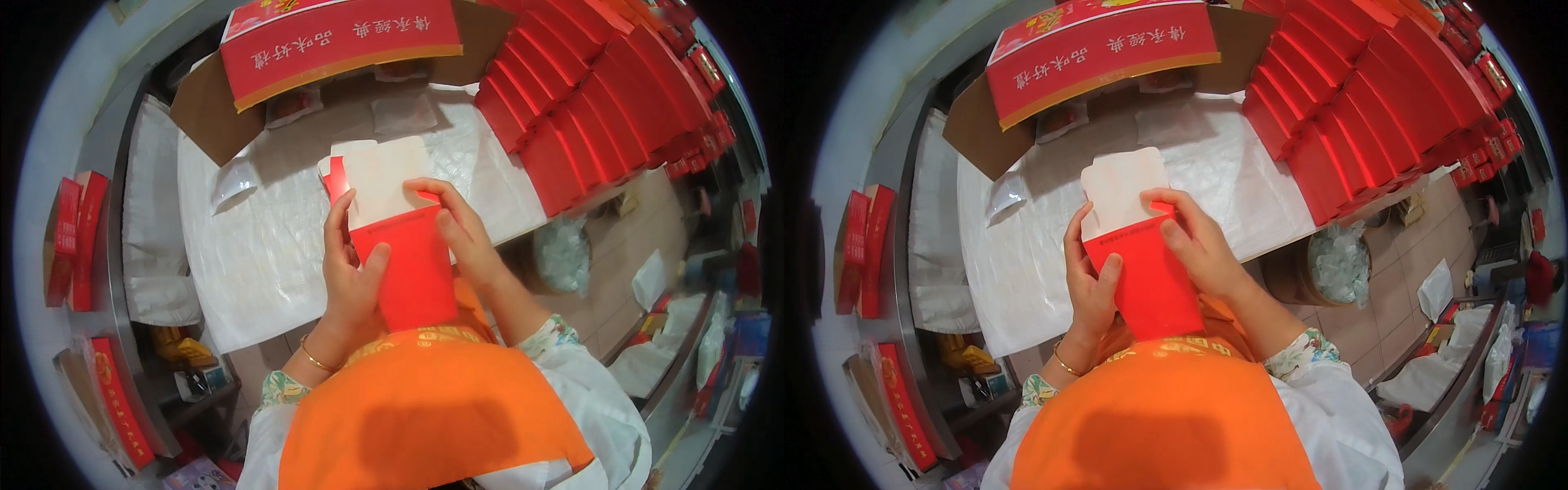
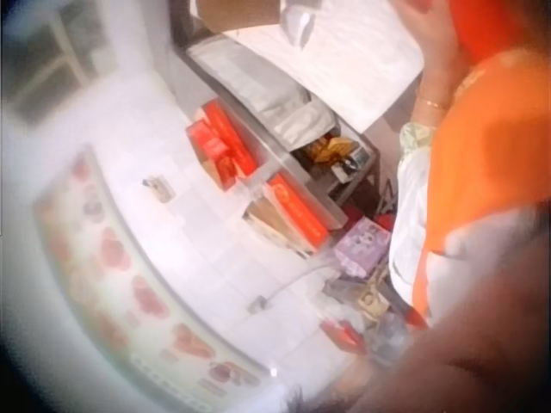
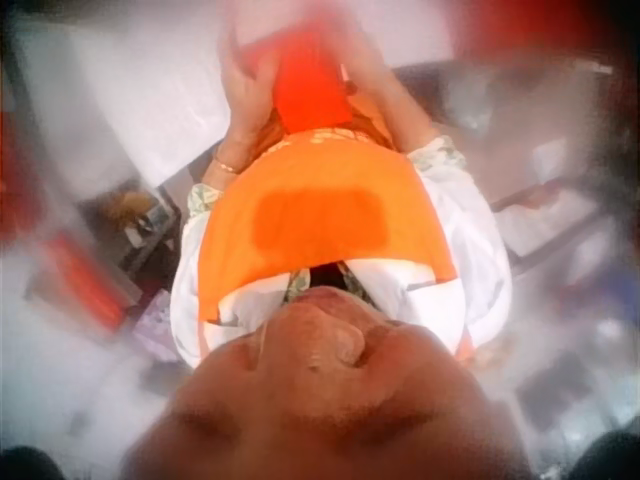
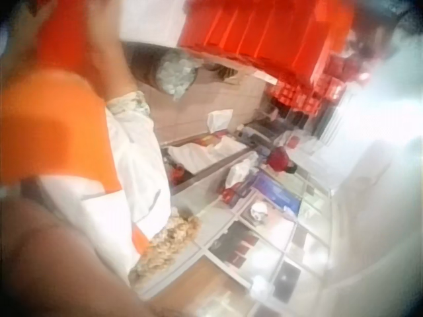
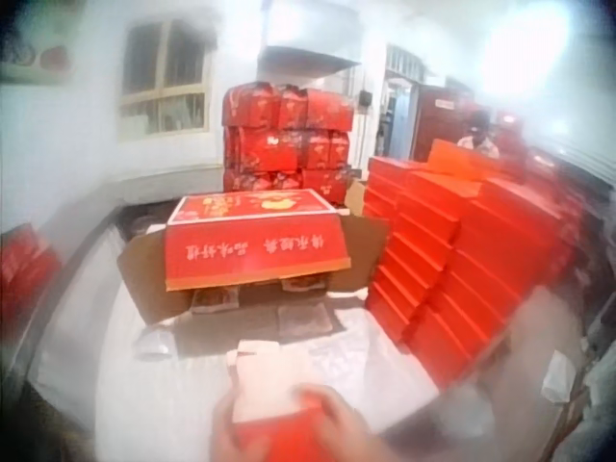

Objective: The person assembles red cardboard boxes by folding flaps and tucking tabs. They place small wrapped items into the boxes and stack the finished boxes on a pile. The person repeats this process with multiple boxes.

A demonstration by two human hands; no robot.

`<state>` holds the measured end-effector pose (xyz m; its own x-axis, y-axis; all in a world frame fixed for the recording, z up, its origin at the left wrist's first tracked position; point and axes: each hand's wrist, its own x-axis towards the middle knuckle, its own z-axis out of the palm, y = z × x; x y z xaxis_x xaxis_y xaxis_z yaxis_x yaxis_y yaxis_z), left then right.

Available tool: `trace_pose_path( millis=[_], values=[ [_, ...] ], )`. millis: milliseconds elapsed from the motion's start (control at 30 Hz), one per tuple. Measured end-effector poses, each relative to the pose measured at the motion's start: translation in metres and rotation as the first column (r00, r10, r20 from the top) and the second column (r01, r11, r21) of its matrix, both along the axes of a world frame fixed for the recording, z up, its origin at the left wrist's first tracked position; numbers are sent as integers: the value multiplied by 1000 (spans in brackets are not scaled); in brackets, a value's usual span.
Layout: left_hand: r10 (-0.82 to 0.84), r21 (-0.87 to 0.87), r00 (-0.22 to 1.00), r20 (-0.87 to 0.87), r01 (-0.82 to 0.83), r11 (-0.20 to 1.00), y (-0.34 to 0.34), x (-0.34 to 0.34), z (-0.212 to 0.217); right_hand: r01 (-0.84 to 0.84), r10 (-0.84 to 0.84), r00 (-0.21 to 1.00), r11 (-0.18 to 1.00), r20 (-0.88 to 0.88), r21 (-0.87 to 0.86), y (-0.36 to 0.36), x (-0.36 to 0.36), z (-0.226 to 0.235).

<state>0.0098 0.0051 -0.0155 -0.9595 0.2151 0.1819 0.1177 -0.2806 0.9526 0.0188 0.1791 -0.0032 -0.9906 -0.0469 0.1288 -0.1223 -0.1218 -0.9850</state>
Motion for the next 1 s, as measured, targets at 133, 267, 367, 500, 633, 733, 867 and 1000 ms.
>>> trace_pose_path(
  millis=[133,267,367,500,633,733,867,1000],
  values=[
    [-25,-302,968,-251,-54,952,-6,-5,-2,-100,105,994,972,-14,212,13,-15,19],
    [38,-219,980,-196,-81,972,-2,-5,-2,-127,149,988,921,-33,369,11,-17,32],
    [85,-197,971,-225,-131,972,-6,-8,-7,-98,156,983,887,-92,451,8,-14,31],
    [134,-220,943,-305,-207,953,-9,-13,-10,173,-71,958,915,-277,365,-4,-8,13],
    [179,-204,928,-326,-254,946,-9,-13,-12,214,-182,970,956,-163,203,-16,6,13],
    [184,-213,932,-311,-257,943,-8,-12,-13,204,-142,963,940,-230,272,-11,6,9],
    [176,-179,936,-303,-238,955,-6,-11,-10,195,-76,953,895,-293,402,-4,6,12],
    [136,-129,952,-275,-177,976,-3,-10,-1,232,-87,933,887,-349,400,-2,7,13]
  ],
)
